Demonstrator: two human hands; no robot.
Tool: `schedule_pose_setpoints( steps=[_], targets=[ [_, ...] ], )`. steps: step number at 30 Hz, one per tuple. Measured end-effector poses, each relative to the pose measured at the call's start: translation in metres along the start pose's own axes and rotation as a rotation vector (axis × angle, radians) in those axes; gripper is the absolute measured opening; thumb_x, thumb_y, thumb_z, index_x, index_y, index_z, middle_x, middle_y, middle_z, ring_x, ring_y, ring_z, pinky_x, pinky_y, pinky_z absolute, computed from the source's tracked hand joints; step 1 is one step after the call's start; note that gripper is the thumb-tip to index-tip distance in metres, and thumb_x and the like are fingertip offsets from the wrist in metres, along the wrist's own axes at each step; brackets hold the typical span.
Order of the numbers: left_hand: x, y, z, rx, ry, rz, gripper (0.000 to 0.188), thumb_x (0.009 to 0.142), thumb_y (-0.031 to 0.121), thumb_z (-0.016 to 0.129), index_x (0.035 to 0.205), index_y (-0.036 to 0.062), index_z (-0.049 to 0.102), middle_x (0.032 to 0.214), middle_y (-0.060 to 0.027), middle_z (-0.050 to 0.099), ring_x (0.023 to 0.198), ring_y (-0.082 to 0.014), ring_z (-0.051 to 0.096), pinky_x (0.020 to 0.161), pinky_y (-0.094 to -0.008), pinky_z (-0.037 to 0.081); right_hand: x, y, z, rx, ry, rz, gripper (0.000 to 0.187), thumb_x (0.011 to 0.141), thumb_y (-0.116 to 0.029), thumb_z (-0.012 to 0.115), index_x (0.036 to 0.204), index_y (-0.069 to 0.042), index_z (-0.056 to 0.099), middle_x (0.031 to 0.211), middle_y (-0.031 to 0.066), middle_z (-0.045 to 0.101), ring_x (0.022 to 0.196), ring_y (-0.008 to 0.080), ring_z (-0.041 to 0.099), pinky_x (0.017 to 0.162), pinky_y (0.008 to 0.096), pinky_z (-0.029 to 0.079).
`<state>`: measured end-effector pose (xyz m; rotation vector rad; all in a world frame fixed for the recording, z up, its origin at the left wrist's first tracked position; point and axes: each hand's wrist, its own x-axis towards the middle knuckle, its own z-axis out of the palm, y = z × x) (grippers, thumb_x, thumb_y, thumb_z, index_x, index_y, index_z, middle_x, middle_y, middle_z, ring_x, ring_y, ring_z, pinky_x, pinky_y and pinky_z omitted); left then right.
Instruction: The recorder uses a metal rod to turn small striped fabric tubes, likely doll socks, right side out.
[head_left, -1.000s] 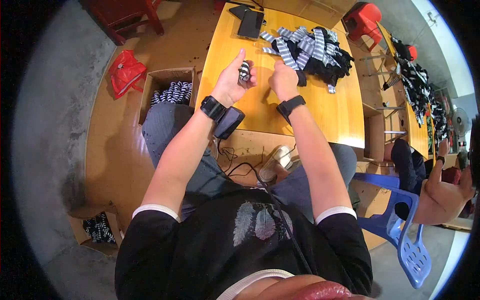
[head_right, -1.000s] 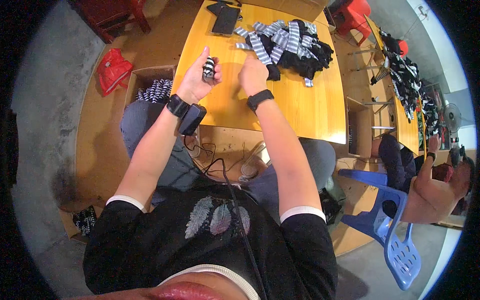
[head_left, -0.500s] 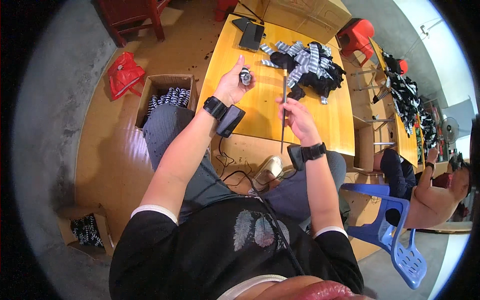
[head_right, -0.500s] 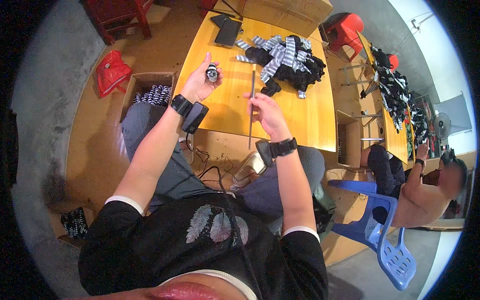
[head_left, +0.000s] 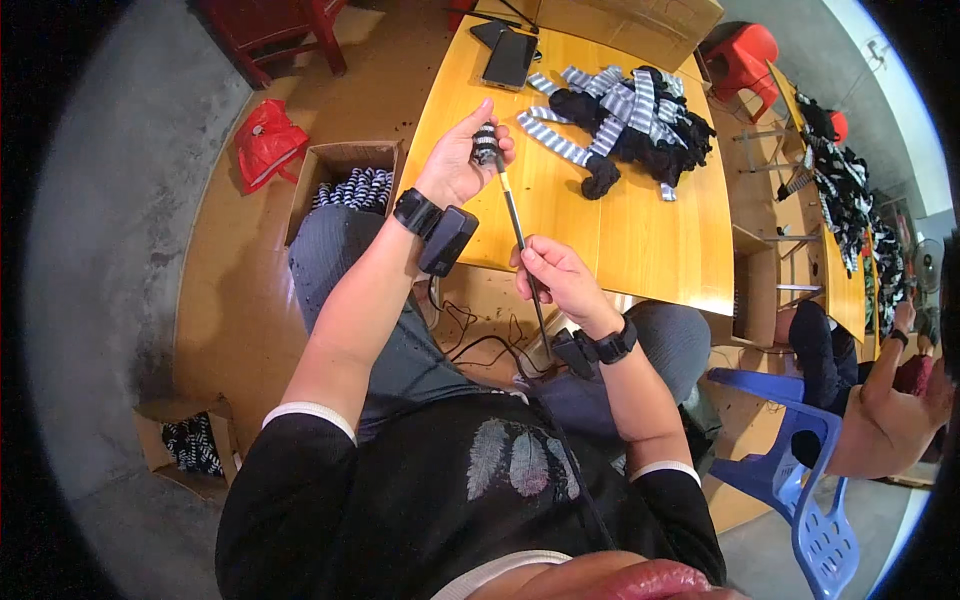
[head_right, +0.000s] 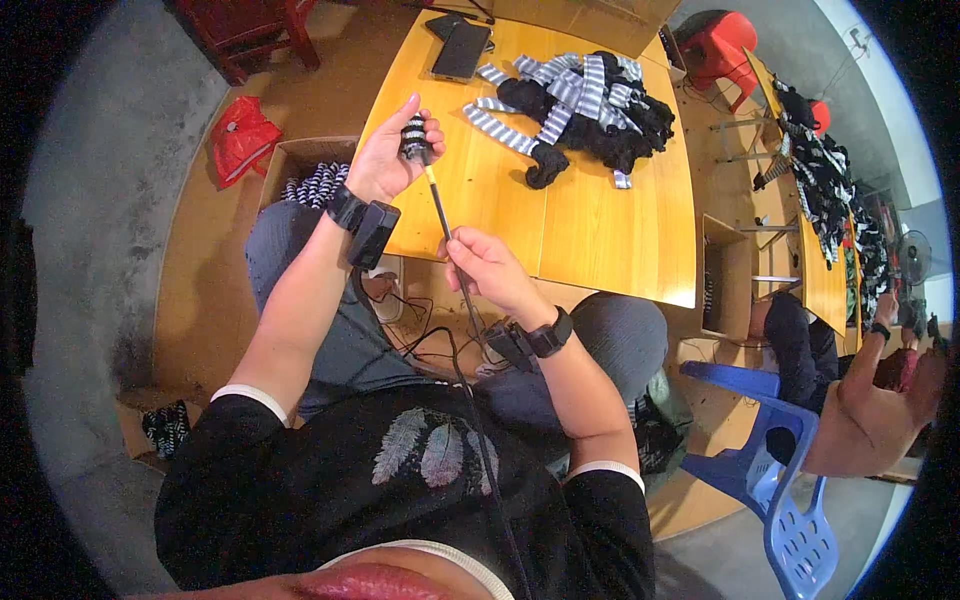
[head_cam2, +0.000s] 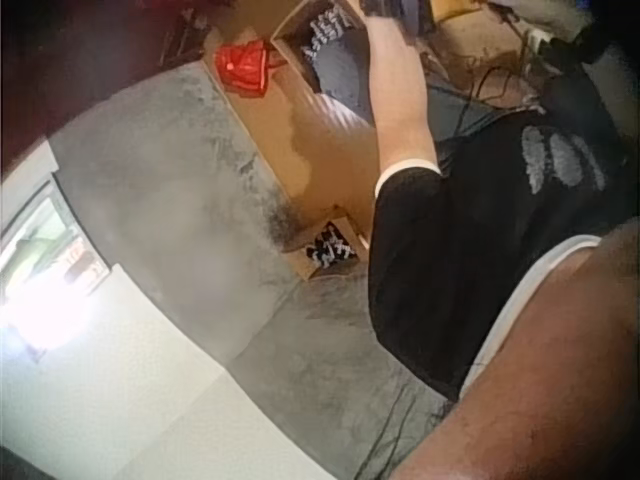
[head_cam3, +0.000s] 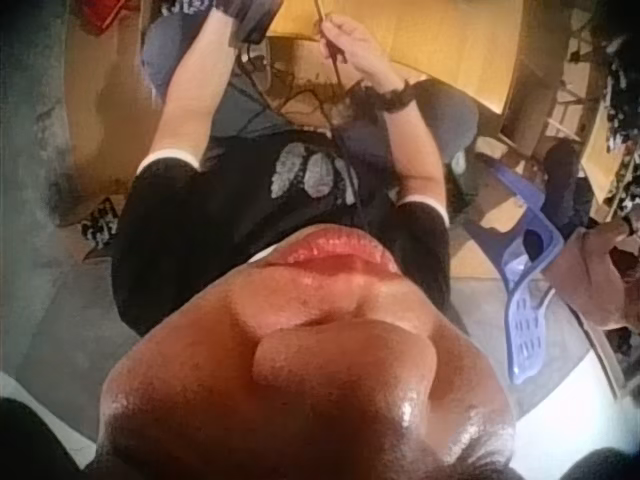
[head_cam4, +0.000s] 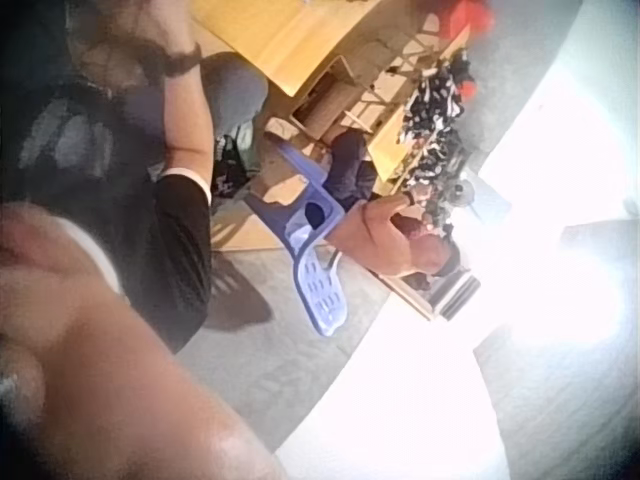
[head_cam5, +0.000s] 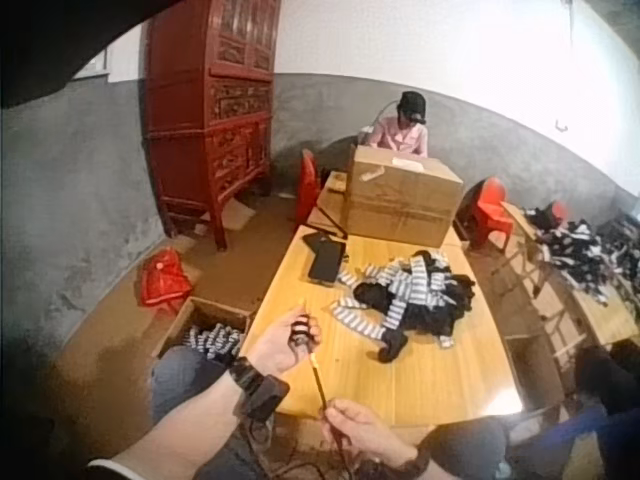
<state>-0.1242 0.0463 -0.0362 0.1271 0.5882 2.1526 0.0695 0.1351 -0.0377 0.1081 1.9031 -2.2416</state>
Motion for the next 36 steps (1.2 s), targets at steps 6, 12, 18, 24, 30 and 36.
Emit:
schedule_pose_setpoints(
  steps=[6, 12, 18, 24, 30, 36],
  targets=[
    [-0.004, -0.009, 0.013, 0.000, -0.058, -0.028, 0.025, 0.084, 0.030, 0.052, 0.077, 0.0068, 0.046, 0.066, -0.0033, 0.047, 0.060, -0.0136, 0.047, 0.056, -0.0261, 0.043, 0.001, 0.002, -0.005, 0.009, 0.017, -0.015, 0.023, 0.091, -0.026, 0.037, 0.085, -0.008, 0.050, 0.057, -0.0022, 0.048, 0.045, 0.0012, 0.033, 0.042, 0.0137, 0.025],
    [-0.015, -0.014, 0.025, 0.041, -0.101, -0.052, 0.022, 0.086, 0.028, 0.048, 0.078, 0.0070, 0.045, 0.063, -0.0003, 0.041, 0.056, -0.0104, 0.041, 0.052, -0.0234, 0.036, 0.005, 0.009, -0.005, 0.134, 0.095, -0.112, 0.022, 0.091, -0.025, 0.038, 0.083, -0.006, 0.048, 0.056, -0.0031, 0.042, 0.047, 0.0039, 0.035, 0.045, 0.0158, 0.026],
    [-0.021, -0.028, 0.024, 0.048, -0.324, -0.064, 0.026, 0.086, 0.034, 0.047, 0.078, 0.0098, 0.044, 0.053, 0.0053, 0.030, 0.046, -0.0060, 0.032, 0.047, -0.0211, 0.029, 0.006, 0.022, 0.014, 0.035, 0.198, -0.249, 0.020, 0.091, -0.021, 0.038, 0.083, -0.005, 0.045, 0.056, -0.0025, 0.040, 0.048, 0.0046, 0.035, 0.045, 0.0173, 0.027],
    [-0.029, -0.030, 0.035, 0.015, -0.459, -0.094, 0.029, 0.085, 0.040, 0.046, 0.079, 0.0122, 0.041, 0.049, 0.0069, 0.027, 0.041, -0.0054, 0.027, 0.045, -0.0204, 0.028, 0.006, 0.019, 0.026, -0.018, 0.262, -0.331, 0.018, 0.091, -0.019, 0.038, 0.083, -0.005, 0.045, 0.055, -0.0032, 0.039, 0.046, 0.0039, 0.034, 0.044, 0.0169, 0.026],
    [-0.038, -0.048, 0.039, 0.118, -0.331, -0.131, 0.030, 0.087, 0.036, 0.043, 0.070, 0.0116, 0.040, 0.045, 0.0055, 0.024, 0.038, -0.0070, 0.023, 0.044, -0.0224, 0.030, 0.011, 0.008, 0.020, 0.134, 0.378, -0.299, 0.018, 0.090, -0.018, 0.040, 0.080, -0.005, 0.048, 0.055, -0.0043, 0.039, 0.046, 0.0033, 0.032, 0.043, 0.0174, 0.023],
    [-0.040, -0.053, 0.037, 0.190, -0.249, -0.103, 0.027, 0.088, 0.035, 0.042, 0.078, 0.0099, 0.044, 0.048, 0.0037, 0.029, 0.045, -0.0083, 0.033, 0.047, -0.0227, 0.033, 0.011, 0.014, 0.010, 0.010, 0.386, -0.353, 0.021, 0.090, -0.019, 0.040, 0.086, -0.002, 0.052, 0.053, -0.0057, 0.036, 0.047, 0.0023, 0.029, 0.044, 0.0168, 0.022]
  ],
)
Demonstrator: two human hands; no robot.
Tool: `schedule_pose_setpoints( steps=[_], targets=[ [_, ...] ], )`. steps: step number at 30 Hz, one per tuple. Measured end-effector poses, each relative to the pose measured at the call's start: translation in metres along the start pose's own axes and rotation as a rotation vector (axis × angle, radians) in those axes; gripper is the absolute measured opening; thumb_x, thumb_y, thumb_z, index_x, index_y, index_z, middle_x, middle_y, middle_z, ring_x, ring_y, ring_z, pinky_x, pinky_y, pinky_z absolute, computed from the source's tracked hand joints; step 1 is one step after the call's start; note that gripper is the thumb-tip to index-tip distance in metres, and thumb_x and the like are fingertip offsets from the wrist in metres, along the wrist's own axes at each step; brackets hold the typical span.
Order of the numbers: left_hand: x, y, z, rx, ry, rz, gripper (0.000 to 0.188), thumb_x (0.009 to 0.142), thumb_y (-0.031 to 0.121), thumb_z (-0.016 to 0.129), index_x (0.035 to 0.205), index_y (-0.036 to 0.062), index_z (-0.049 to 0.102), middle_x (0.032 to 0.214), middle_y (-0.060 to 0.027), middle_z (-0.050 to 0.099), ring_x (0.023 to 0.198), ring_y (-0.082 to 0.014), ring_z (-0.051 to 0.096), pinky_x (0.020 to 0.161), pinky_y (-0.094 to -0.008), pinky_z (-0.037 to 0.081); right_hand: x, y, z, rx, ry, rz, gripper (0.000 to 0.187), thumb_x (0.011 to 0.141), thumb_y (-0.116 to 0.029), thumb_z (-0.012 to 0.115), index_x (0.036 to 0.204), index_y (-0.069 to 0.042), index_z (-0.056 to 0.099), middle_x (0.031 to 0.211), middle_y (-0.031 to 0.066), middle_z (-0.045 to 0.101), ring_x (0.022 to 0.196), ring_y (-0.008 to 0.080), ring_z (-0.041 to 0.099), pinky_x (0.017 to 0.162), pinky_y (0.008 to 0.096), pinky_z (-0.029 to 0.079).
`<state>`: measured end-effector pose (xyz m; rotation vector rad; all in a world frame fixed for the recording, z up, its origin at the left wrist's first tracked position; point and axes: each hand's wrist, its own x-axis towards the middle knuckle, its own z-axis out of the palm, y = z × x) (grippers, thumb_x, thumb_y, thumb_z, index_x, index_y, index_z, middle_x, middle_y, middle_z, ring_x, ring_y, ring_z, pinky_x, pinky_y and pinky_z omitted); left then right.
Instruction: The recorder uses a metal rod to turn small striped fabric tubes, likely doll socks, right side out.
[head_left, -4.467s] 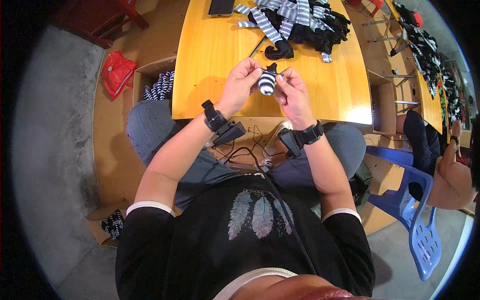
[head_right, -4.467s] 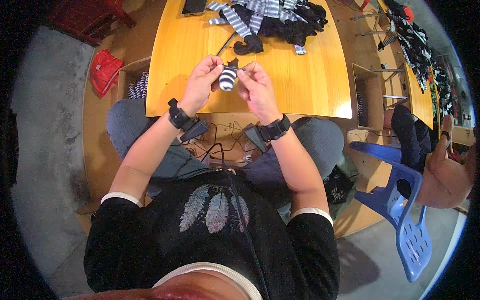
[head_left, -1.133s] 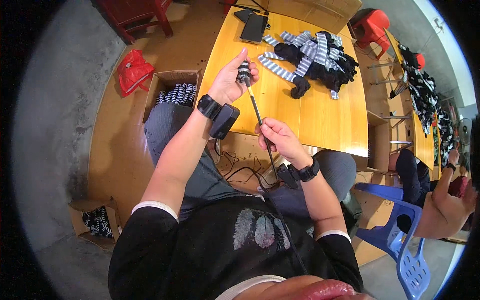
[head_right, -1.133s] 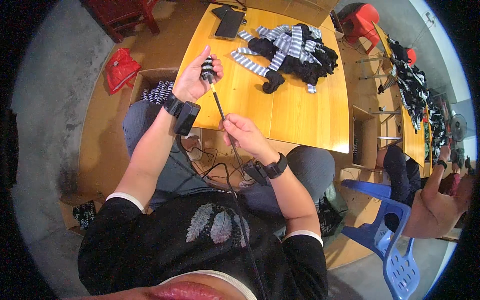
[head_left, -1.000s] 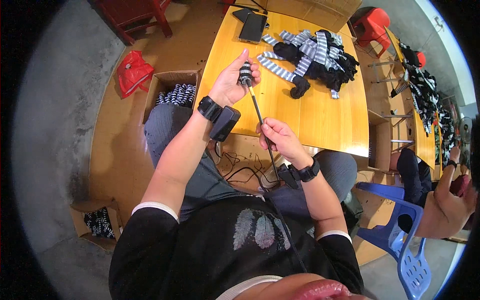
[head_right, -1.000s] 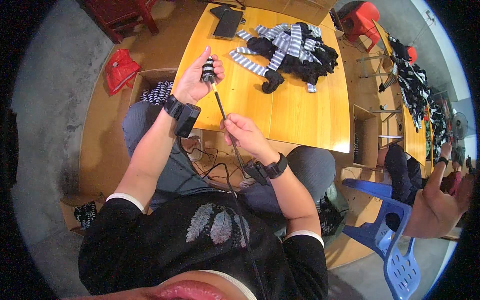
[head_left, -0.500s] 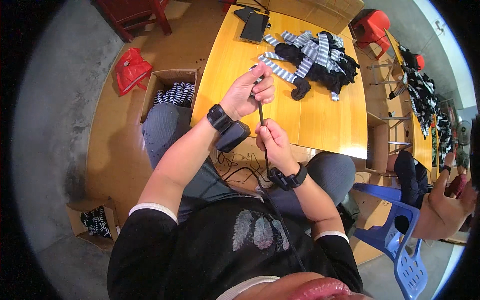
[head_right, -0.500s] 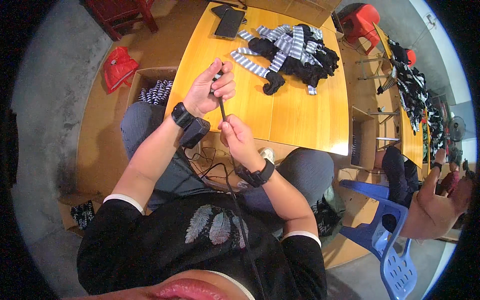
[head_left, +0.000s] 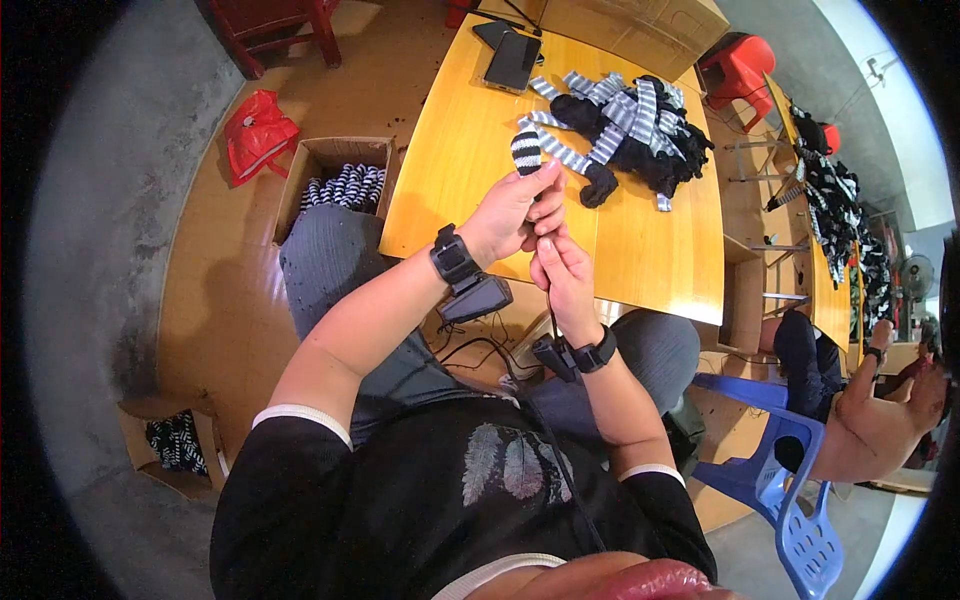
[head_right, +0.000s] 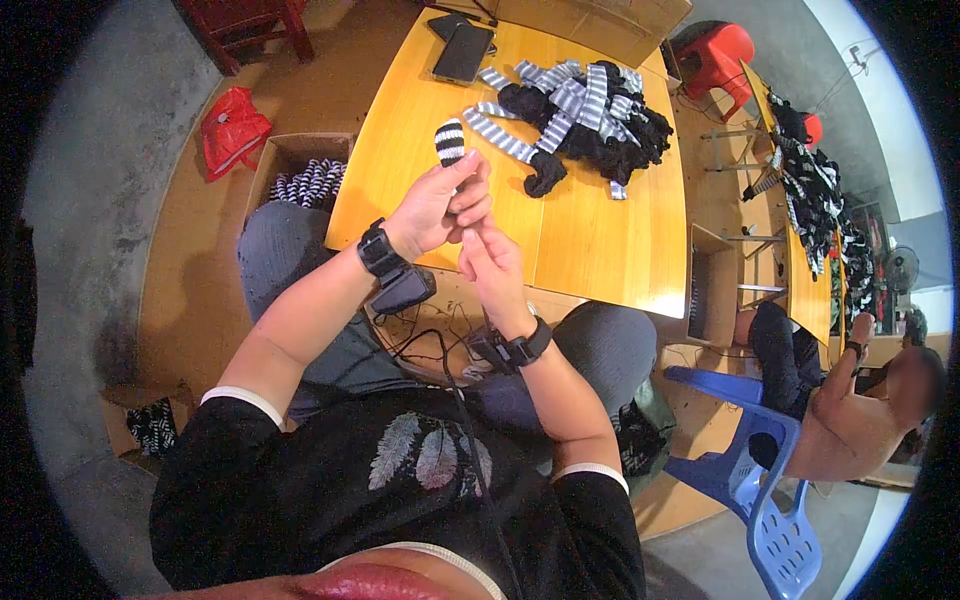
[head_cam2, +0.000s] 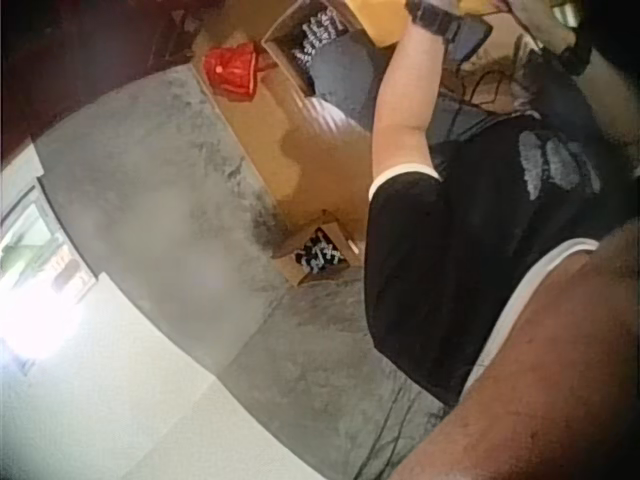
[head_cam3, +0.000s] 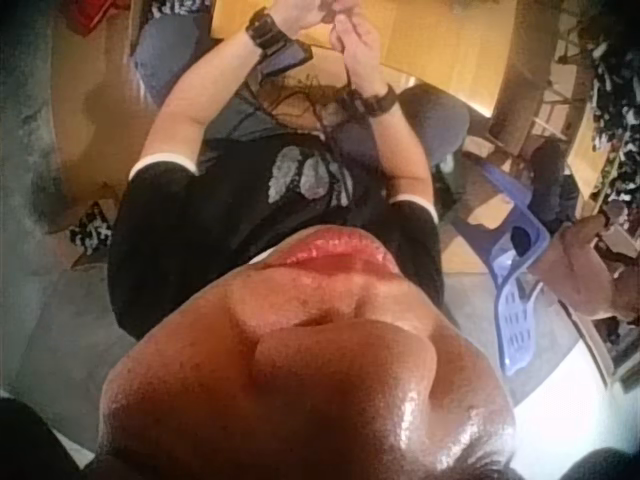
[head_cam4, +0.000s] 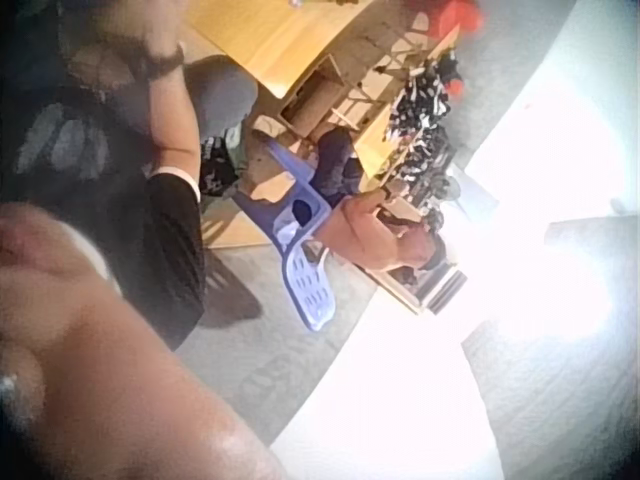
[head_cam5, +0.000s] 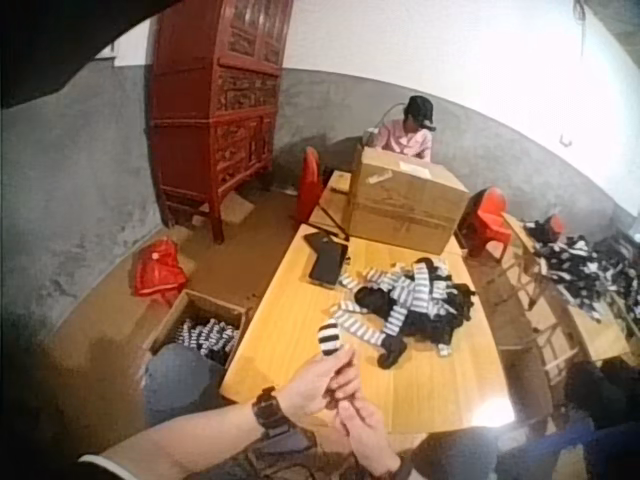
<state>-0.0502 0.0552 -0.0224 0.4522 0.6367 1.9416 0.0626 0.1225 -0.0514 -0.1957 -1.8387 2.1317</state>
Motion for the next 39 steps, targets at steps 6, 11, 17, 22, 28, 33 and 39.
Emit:
schedule_pose_setpoints(
  steps=[6, 11, 17, 22, 28, 33, 39],
  targets=[
    [0.005, 0.033, -0.017, -0.081, 0.141, 0.104, 0.028, 0.086, 0.035, 0.046, 0.078, 0.0084, 0.045, 0.058, 0.0015, 0.036, 0.054, -0.0092, 0.038, 0.055, -0.0242, 0.036, 0.000, -0.002, 0.001, -0.044, -0.082, 0.116, 0.024, 0.090, -0.022, 0.041, 0.086, -0.002, 0.053, 0.053, -0.0059, 0.036, 0.048, 0.0027, 0.028, 0.045, 0.0176, 0.022],
    [0.005, 0.055, -0.031, -0.163, 0.032, 0.182, 0.031, 0.086, 0.040, 0.044, 0.075, 0.0102, 0.045, 0.056, 0.0044, 0.029, 0.044, -0.0050, 0.024, 0.041, -0.0179, 0.023, -0.006, 0.002, 0.005, -0.030, -0.150, 0.187, 0.024, 0.090, -0.022, 0.041, 0.085, -0.002, 0.053, 0.054, -0.0060, 0.036, 0.048, 0.0028, 0.029, 0.044, 0.0175, 0.022],
    [0.006, 0.045, -0.030, -0.142, 0.055, 0.171, 0.035, 0.085, 0.045, 0.041, 0.078, 0.0112, 0.043, 0.056, 0.0056, 0.027, 0.042, -0.0036, 0.020, 0.038, -0.0171, 0.019, -0.008, 0.007, 0.013, 0.019, -0.099, 0.156, 0.025, 0.090, -0.022, 0.042, 0.081, -0.002, 0.052, 0.054, -0.0062, 0.036, 0.047, 0.0025, 0.029, 0.044, 0.0175, 0.022],
    [0.003, 0.030, -0.015, -0.106, -0.008, 0.087, 0.035, 0.085, 0.047, 0.040, 0.075, 0.0128, 0.038, 0.053, 0.0069, 0.025, 0.041, -0.0034, 0.020, 0.038, -0.0173, 0.018, -0.010, 0.009, 0.016, -0.039, -0.007, 0.077, 0.024, 0.089, -0.021, 0.043, 0.079, -0.002, 0.051, 0.054, -0.0065, 0.036, 0.046, 0.0021, 0.030, 0.043, 0.0173, 0.022],
    [-0.002, 0.009, 0.010, -0.026, -0.077, 0.004, 0.037, 0.087, 0.046, 0.036, 0.071, 0.0128, 0.035, 0.051, 0.0055, 0.027, 0.040, -0.0043, 0.020, 0.037, -0.0188, 0.017, -0.007, 0.002, 0.014, -0.025, 0.080, -0.052, 0.022, 0.089, -0.019, 0.043, 0.079, -0.001, 0.051, 0.057, -0.0048, 0.039, 0.047, 0.0020, 0.031, 0.043, 0.0166, 0.022],
    [-0.007, 0.009, 0.016, -0.034, -0.090, -0.005, 0.035, 0.088, 0.043, 0.036, 0.073, 0.0117, 0.039, 0.052, 0.0048, 0.029, 0.041, -0.0052, 0.021, 0.038, -0.0193, 0.019, -0.008, -0.007, 0.011, 0.129, 0.055, -0.018, 0.021, 0.089, -0.019, 0.044, 0.083, 0.000, 0.052, 0.062, -0.0017, 0.045, 0.048, 0.0026, 0.033, 0.043, 0.0164, 0.023],
    [0.000, 0.024, -0.008, -0.113, -0.079, 0.042, 0.030, 0.087, 0.038, 0.042, 0.084, 0.0097, 0.050, 0.057, 0.0022, 0.036, 0.047, -0.0079, 0.033, 0.044, -0.0215, 0.028, -0.001, -0.005, -0.006, -0.018, -0.051, 0.127, 0.023, 0.089, -0.021, 0.043, 0.086, -0.001, 0.053, 0.057, -0.0044, 0.042, 0.050, 0.0022, 0.033, 0.046, 0.0170, 0.025]
  ],
)
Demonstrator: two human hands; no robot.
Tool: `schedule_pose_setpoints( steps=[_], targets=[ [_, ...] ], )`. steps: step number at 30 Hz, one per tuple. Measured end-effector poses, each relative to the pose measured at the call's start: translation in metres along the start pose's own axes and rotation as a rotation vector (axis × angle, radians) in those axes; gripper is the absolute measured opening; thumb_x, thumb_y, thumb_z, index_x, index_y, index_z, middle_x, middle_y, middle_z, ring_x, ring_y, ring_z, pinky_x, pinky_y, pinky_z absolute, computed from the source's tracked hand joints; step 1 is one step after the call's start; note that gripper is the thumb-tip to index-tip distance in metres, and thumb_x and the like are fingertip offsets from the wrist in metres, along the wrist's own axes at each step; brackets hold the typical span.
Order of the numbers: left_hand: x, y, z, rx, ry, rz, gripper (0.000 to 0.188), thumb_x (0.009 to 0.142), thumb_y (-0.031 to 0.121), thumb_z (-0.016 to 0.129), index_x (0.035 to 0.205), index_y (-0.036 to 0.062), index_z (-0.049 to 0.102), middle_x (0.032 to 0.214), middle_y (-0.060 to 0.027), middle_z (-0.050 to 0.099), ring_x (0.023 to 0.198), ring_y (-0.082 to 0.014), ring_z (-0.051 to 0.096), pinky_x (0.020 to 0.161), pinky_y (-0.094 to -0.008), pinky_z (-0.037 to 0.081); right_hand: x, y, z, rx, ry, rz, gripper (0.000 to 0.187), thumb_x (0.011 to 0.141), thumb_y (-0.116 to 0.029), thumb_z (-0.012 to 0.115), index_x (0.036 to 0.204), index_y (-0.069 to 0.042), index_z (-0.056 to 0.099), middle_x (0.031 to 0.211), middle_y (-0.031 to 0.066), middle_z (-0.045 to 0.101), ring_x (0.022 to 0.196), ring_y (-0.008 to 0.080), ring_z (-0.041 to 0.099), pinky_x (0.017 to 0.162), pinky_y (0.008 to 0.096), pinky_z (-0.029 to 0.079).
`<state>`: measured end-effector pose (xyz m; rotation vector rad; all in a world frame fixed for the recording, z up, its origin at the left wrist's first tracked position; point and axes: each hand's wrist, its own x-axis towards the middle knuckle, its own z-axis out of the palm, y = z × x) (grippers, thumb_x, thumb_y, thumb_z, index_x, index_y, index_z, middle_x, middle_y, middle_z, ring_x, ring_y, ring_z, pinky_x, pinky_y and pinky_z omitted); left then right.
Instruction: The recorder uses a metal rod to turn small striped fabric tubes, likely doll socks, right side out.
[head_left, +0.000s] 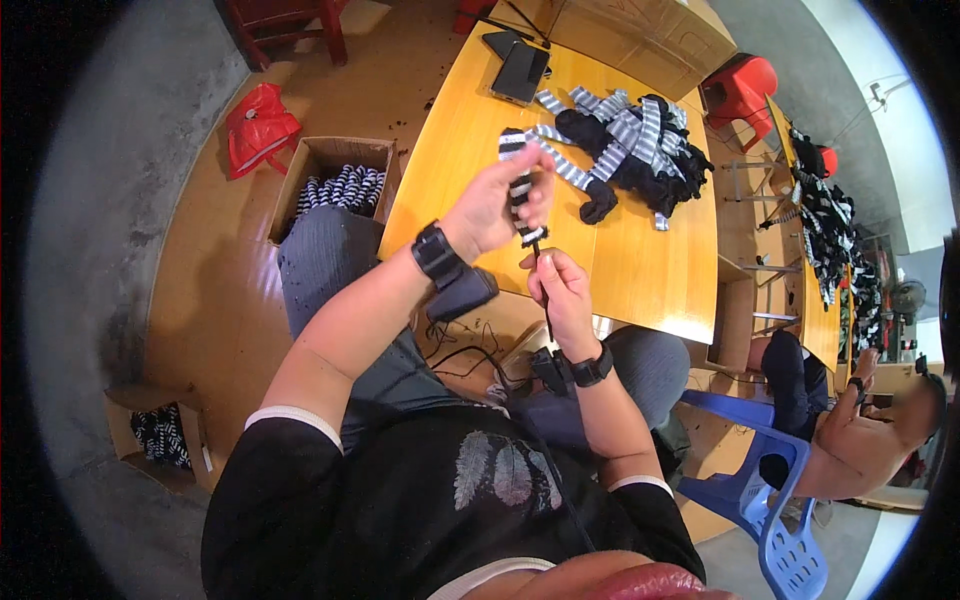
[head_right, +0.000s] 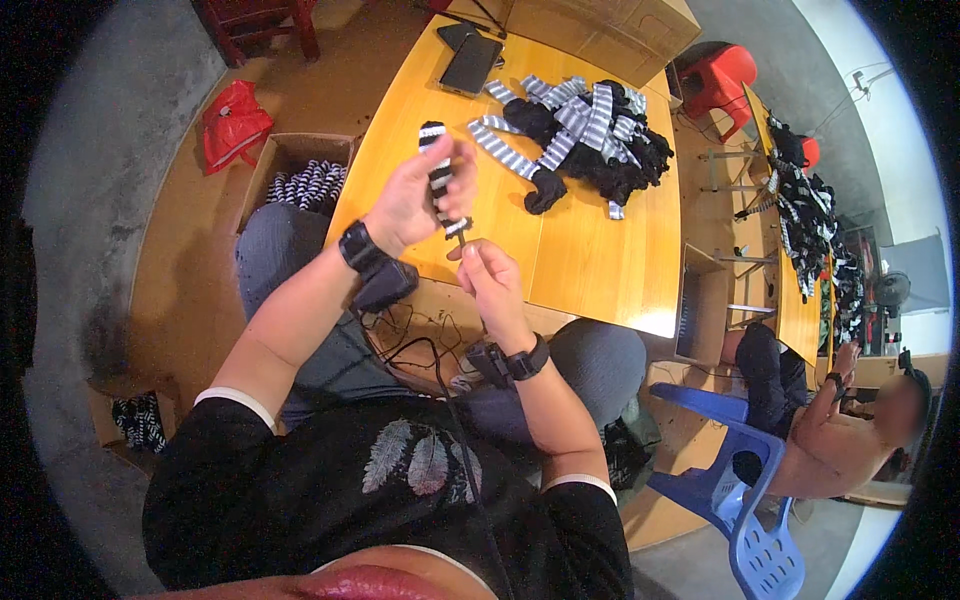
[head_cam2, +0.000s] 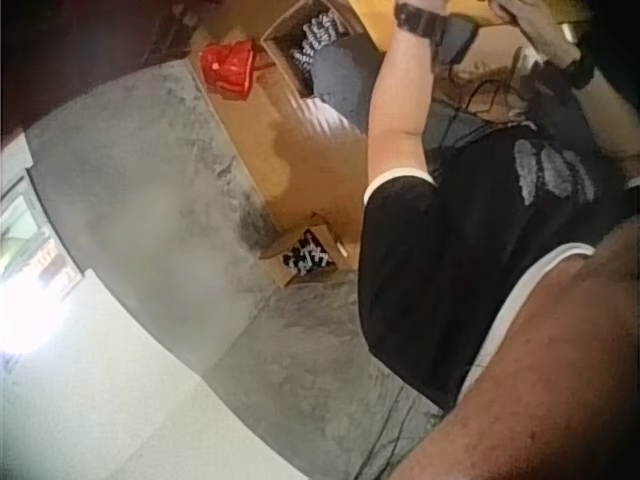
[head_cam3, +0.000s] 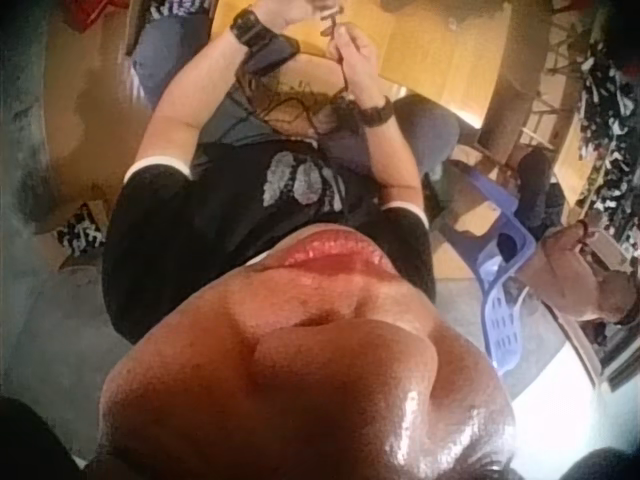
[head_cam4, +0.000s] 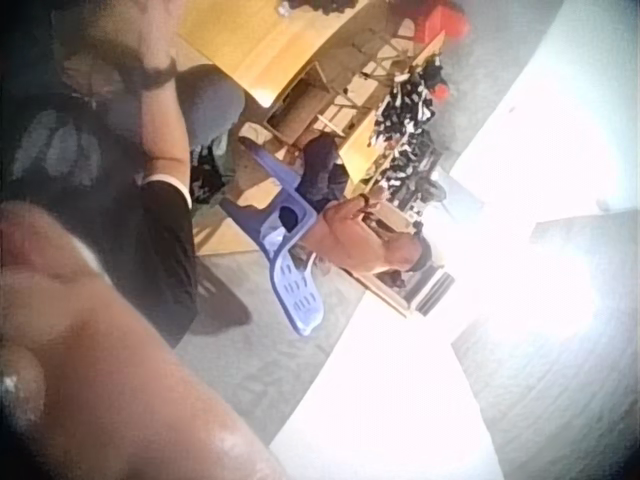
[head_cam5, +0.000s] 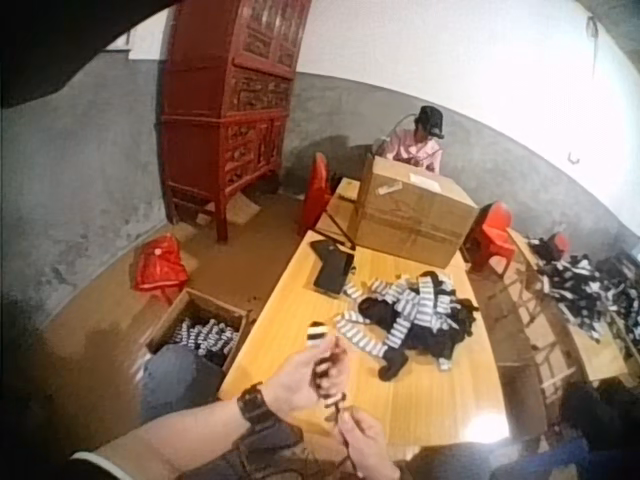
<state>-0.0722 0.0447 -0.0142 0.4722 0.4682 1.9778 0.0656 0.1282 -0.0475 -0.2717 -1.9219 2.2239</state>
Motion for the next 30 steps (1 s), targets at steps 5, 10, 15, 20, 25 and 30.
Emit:
schedule_pose_setpoints(
  steps=[5, 10, 15, 20, 25, 30],
  targets=[
    [0.002, 0.032, -0.016, 0.012, 0.097, 0.185, 0.027, 0.086, 0.037, 0.045, 0.079, 0.0103, 0.047, 0.058, 0.0031, 0.035, 0.046, -0.0059, 0.032, 0.043, -0.0197, 0.028, -0.002, 0.004, 0.010, -0.093, -0.042, 0.002, 0.026, 0.089, -0.023, 0.042, 0.082, -0.001, 0.053, 0.054, -0.0062, 0.037, 0.049, 0.0021, 0.029, 0.045, 0.0172, 0.022],
    [0.002, 0.064, -0.024, 0.009, 0.180, 0.394, 0.026, 0.086, 0.035, 0.047, 0.078, 0.0103, 0.046, 0.058, 0.0036, 0.034, 0.045, -0.0043, 0.030, 0.042, -0.0183, 0.027, -0.004, 0.013, 0.002, -0.120, -0.126, -0.033, 0.029, 0.089, -0.024, 0.043, 0.078, 0.000, 0.052, 0.054, -0.0067, 0.034, 0.047, 0.0022, 0.027, 0.044, 0.0174, 0.020],
    [0.000, 0.058, -0.024, 0.134, 0.169, 0.375, 0.025, 0.086, 0.034, 0.046, 0.080, 0.0100, 0.046, 0.059, 0.0035, 0.038, 0.043, -0.0042, 0.030, 0.040, -0.0183, 0.025, -0.004, 0.011, 0.008, -0.085, -0.101, -0.025, 0.030, 0.089, -0.025, 0.043, 0.077, 0.001, 0.052, 0.053, -0.0063, 0.034, 0.047, 0.0024, 0.028, 0.044, 0.0177, 0.020],
    [0.000, 0.051, -0.017, 0.057, 0.045, 0.320, 0.028, 0.086, 0.037, 0.045, 0.080, 0.0095, 0.046, 0.057, 0.0036, 0.038, 0.040, -0.0039, 0.027, 0.039, -0.0176, 0.024, -0.005, 0.015, 0.009, -0.021, -0.066, -0.079, 0.029, 0.089, -0.024, 0.044, 0.076, 0.001, 0.051, 0.054, -0.0058, 0.035, 0.047, 0.0025, 0.028, 0.044, 0.0178, 0.021],
    [-0.001, 0.071, -0.022, 0.022, 0.019, 0.397, 0.028, 0.086, 0.037, 0.045, 0.082, 0.0095, 0.044, 0.057, 0.0039, 0.039, 0.039, -0.0033, 0.031, 0.039, -0.0172, 0.026, 0.000, 0.019, -0.001, -0.123, -0.134, -0.111, 0.029, 0.089, -0.022, 0.044, 0.073, 0.001, 0.050, 0.055, -0.0046, 0.036, 0.047, 0.0028, 0.029, 0.044, 0.0180, 0.021],
    [-0.004, 0.059, -0.016, 0.111, 0.003, 0.336, 0.023, 0.084, 0.032, 0.051, 0.081, 0.0089, 0.049, 0.057, -0.0012, 0.047, 0.040, -0.0079, 0.036, 0.039, -0.0212, 0.029, -0.003, 0.016, 0.003, -0.022, -0.130, -0.062, 0.028, 0.089, -0.021, 0.044, 0.073, 0.001, 0.050, 0.056, -0.0041, 0.037, 0.047, 0.0030, 0.028, 0.043, 0.0183, 0.021]
  ],
)
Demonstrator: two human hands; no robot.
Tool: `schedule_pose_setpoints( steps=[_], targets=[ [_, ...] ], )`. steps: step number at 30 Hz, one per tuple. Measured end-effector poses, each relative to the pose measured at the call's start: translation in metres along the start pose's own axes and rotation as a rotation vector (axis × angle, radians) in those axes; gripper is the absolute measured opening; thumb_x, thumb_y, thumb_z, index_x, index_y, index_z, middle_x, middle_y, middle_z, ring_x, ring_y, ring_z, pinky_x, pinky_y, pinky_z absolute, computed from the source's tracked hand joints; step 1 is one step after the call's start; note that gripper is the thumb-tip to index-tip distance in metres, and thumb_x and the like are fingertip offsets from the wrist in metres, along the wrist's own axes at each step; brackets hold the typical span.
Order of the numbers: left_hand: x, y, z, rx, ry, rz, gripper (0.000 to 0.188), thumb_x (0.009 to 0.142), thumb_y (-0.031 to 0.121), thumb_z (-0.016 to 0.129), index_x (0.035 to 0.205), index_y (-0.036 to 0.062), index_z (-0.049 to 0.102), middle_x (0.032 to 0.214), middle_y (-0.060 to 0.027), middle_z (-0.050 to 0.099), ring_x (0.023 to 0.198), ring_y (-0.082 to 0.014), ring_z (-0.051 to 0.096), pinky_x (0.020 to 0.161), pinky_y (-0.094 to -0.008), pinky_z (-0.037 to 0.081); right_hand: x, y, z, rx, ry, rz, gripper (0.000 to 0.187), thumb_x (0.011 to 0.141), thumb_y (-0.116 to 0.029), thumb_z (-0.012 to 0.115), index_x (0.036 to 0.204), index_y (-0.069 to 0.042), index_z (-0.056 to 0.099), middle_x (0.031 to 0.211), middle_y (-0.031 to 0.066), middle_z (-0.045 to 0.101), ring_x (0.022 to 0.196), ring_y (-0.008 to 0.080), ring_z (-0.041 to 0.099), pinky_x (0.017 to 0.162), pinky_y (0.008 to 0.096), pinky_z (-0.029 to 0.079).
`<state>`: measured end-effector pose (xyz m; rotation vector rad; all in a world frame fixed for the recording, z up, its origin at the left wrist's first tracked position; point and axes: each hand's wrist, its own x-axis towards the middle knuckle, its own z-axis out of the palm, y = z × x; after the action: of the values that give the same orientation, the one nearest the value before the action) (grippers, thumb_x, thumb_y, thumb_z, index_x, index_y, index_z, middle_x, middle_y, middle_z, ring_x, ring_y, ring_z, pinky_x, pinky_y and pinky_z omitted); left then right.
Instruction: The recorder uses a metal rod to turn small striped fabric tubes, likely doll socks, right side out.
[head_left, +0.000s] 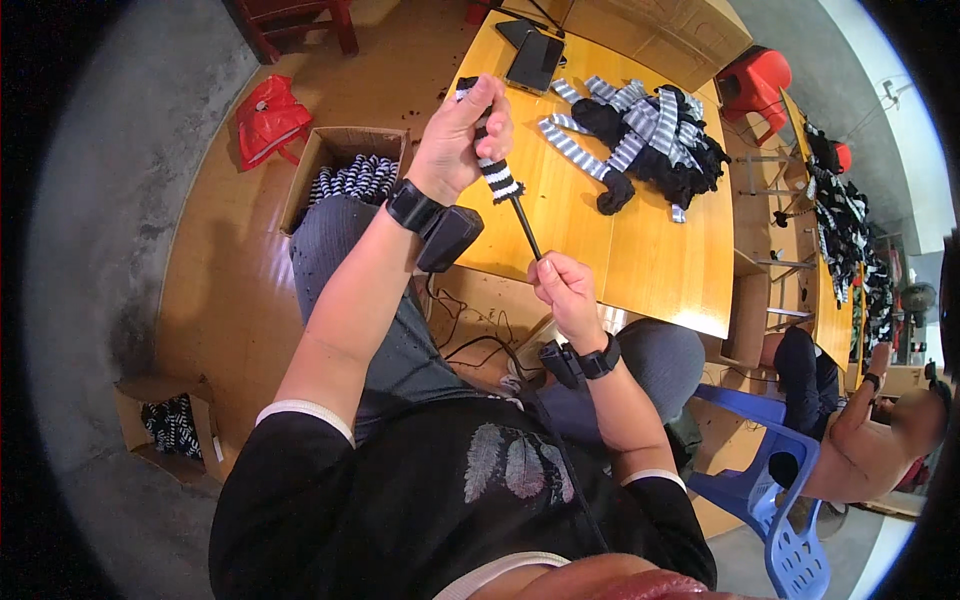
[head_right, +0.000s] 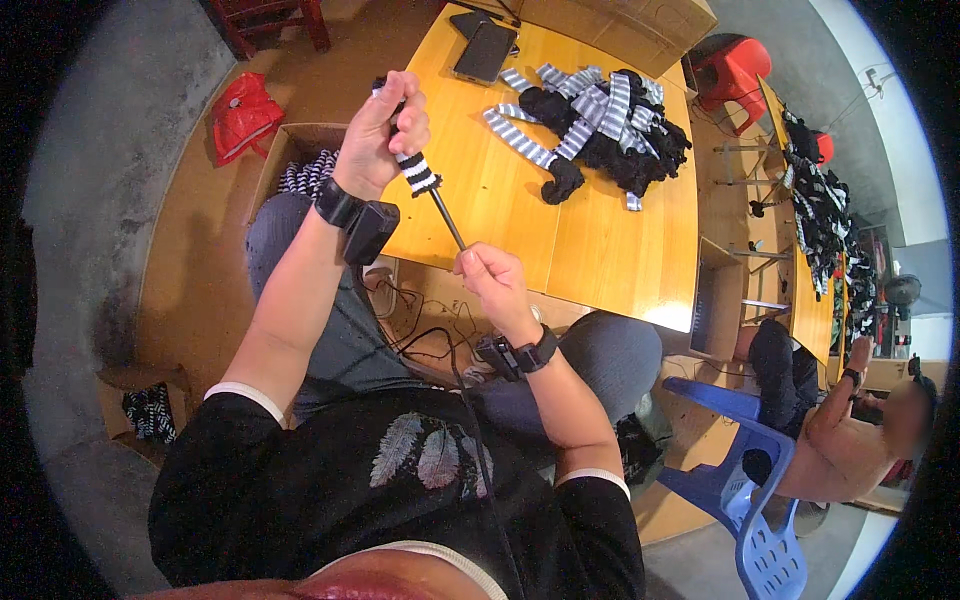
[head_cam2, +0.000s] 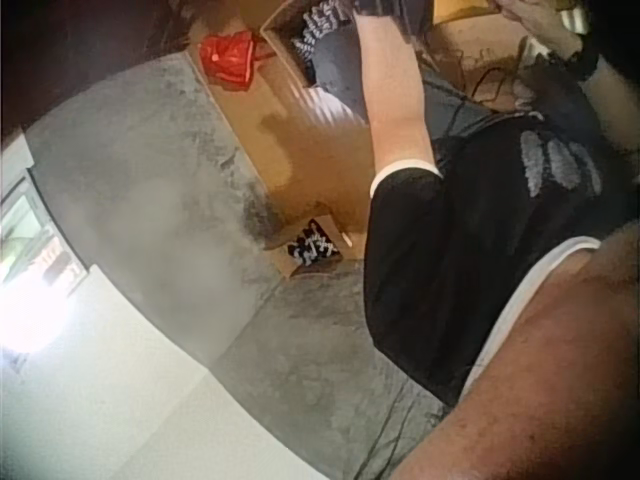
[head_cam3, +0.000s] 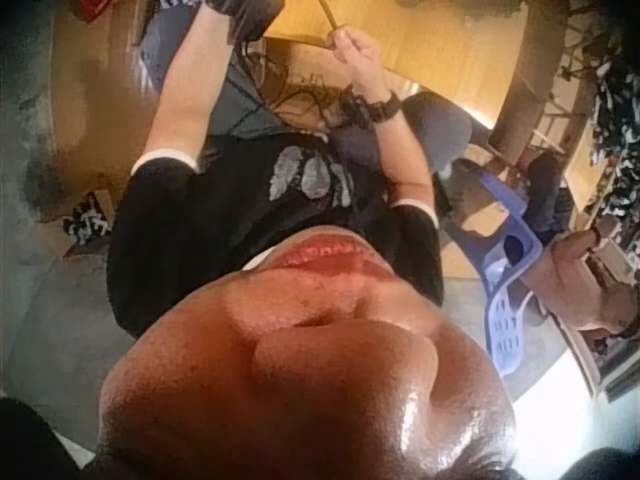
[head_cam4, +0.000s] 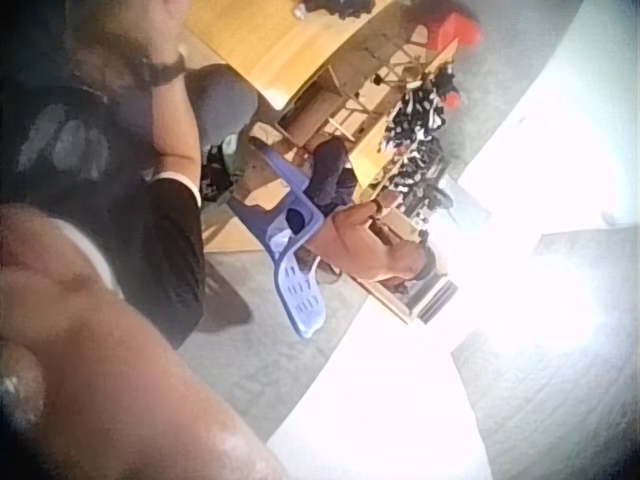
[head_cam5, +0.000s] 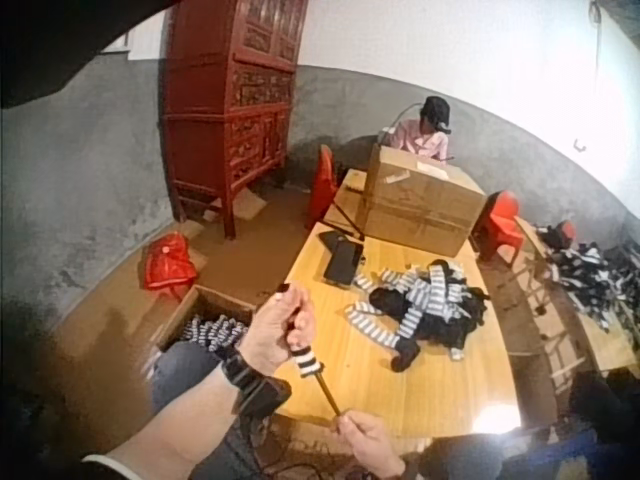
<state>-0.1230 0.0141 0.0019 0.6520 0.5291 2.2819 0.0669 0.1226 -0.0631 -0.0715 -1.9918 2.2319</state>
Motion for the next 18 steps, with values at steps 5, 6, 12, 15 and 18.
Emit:
schedule_pose_setpoints(
  steps=[5, 6, 12, 15, 18],
  targets=[
    [-0.001, -0.013, 0.000, 0.083, 0.002, 0.001, 0.026, 0.086, 0.035, 0.044, 0.082, 0.0097, 0.044, 0.053, 0.0027, 0.039, 0.037, -0.0047, 0.030, 0.038, -0.0182, 0.026, -0.001, 0.002, 0.008, 0.068, 0.078, 0.007, 0.028, 0.089, -0.021, 0.044, 0.073, 0.001, 0.051, 0.056, -0.0040, 0.037, 0.046, 0.0030, 0.028, 0.043, 0.0183, 0.020],
    [-0.001, -0.015, 0.001, 0.083, 0.002, 0.000, 0.026, 0.086, 0.035, 0.044, 0.082, 0.0097, 0.044, 0.053, 0.0027, 0.039, 0.037, -0.0047, 0.030, 0.038, -0.0182, 0.026, -0.002, 0.001, 0.010, 0.086, 0.099, 0.013, 0.027, 0.089, -0.021, 0.044, 0.073, 0.001, 0.051, 0.056, -0.0042, 0.038, 0.046, 0.0030, 0.028, 0.043, 0.0181, 0.020],
    [-0.004, -0.036, 0.013, -0.020, -0.003, -0.134, 0.031, 0.087, 0.039, 0.040, 0.076, 0.0107, 0.041, 0.047, 0.0055, 0.032, 0.035, -0.0045, 0.024, 0.036, -0.0189, 0.021, 0.001, 0.003, 0.014, 0.138, 0.166, -0.005, 0.024, 0.089, -0.020, 0.044, 0.075, -0.001, 0.052, 0.055, -0.0076, 0.035, 0.047, 0.0017, 0.028, 0.043, 0.0178, 0.020],
    [-0.008, -0.047, 0.022, -0.042, 0.089, -0.239, 0.031, 0.088, 0.038, 0.037, 0.075, 0.0108, 0.040, 0.045, 0.0061, 0.031, 0.034, -0.0049, 0.023, 0.035, -0.0188, 0.020, 0.004, 0.002, 0.014, 0.162, 0.206, -0.027, 0.023, 0.089, -0.018, 0.044, 0.076, -0.001, 0.052, 0.056, -0.0060, 0.037, 0.046, 0.0023, 0.028, 0.042, 0.0177, 0.021],
    [-0.021, -0.074, 0.034, -0.052, -0.038, -0.349, 0.030, 0.089, 0.036, 0.037, 0.073, 0.0102, 0.041, 0.046, 0.0052, 0.031, 0.035, -0.0048, 0.024, 0.036, -0.0185, 0.020, 0.007, 0.000, 0.010, 0.242, 0.236, -0.059, 0.021, 0.088, -0.017, 0.044, 0.077, 0.000, 0.052, 0.058, -0.0038, 0.041, 0.046, 0.0029, 0.029, 0.042, 0.0174, 0.021]
  ],
)
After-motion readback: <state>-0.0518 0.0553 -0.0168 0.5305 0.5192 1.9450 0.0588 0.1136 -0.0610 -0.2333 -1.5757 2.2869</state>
